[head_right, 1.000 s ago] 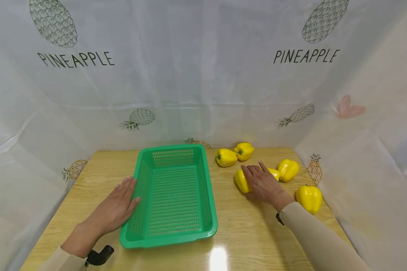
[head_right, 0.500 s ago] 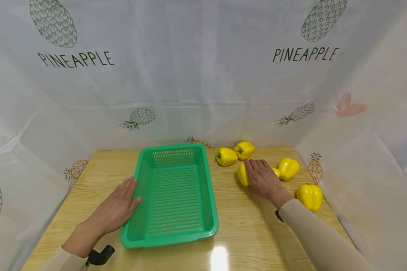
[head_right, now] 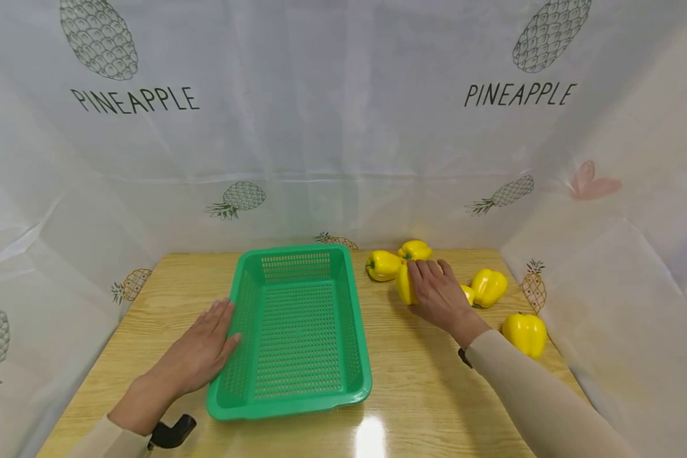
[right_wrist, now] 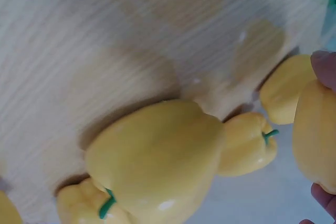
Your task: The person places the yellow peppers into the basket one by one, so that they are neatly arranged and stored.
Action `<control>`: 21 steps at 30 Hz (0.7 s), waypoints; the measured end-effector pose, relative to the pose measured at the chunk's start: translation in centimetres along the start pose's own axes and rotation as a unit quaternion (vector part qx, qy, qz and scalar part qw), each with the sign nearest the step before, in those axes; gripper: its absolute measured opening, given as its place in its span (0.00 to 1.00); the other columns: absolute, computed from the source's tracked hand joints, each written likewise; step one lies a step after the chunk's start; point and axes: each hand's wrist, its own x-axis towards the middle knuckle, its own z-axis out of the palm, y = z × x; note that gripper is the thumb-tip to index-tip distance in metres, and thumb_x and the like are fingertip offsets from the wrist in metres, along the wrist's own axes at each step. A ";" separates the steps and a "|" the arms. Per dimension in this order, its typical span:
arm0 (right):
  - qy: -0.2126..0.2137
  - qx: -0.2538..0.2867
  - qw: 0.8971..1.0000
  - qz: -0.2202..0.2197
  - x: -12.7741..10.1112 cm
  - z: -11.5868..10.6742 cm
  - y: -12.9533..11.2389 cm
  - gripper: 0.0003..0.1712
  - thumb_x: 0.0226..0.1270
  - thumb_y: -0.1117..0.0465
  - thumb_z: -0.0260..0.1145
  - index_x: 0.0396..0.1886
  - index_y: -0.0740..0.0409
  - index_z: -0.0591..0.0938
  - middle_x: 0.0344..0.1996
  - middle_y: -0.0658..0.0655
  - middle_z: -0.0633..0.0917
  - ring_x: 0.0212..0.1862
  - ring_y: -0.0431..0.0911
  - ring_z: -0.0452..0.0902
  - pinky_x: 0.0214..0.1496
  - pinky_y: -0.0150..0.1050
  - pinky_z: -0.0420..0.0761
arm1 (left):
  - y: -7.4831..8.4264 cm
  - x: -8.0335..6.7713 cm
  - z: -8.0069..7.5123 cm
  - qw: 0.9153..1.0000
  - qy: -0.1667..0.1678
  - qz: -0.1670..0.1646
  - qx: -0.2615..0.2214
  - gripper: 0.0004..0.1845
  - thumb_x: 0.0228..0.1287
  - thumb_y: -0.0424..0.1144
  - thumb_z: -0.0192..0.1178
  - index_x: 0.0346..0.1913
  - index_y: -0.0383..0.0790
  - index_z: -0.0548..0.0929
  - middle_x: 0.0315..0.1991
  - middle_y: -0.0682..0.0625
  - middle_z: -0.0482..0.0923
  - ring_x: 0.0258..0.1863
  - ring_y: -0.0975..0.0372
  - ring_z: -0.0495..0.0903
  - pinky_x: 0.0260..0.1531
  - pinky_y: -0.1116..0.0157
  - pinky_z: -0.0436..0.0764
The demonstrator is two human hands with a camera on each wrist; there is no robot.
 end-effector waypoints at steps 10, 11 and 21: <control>0.008 -0.005 1.000 -0.010 2.3 -1.3 -0.6 0.65 0.47 0.36 0.84 0.72 0.71 0.66 0.54 0.69 0.80 0.57 0.63 0.79 0.65 0.60 0.79 | 0.0 -0.1 0.0 1.000 0.000 0.002 0.006 0.37 0.85 0.47 0.50 0.80 0.20 0.57 0.81 0.27 0.55 0.82 0.37 0.55 0.78 0.38 0.61; 0.010 -0.007 1.000 -0.013 2.5 -1.4 -0.6 0.64 0.48 0.36 0.84 0.72 0.71 0.66 0.54 0.69 0.80 0.56 0.63 0.79 0.65 0.60 0.79 | 0.0 -0.1 -0.1 1.000 0.000 0.002 0.006 0.37 0.85 0.47 0.50 0.80 0.20 0.57 0.81 0.27 0.55 0.82 0.37 0.54 0.78 0.38 0.61; 0.033 -0.011 0.999 -0.032 4.8 -2.7 -1.2 0.58 0.47 0.33 0.82 0.64 0.69 0.69 0.48 0.66 0.79 0.53 0.62 0.78 0.62 0.58 0.79 | 0.0 -0.2 0.0 1.000 -0.002 0.003 0.011 0.36 0.85 0.47 0.50 0.80 0.21 0.57 0.81 0.27 0.55 0.82 0.37 0.55 0.79 0.38 0.61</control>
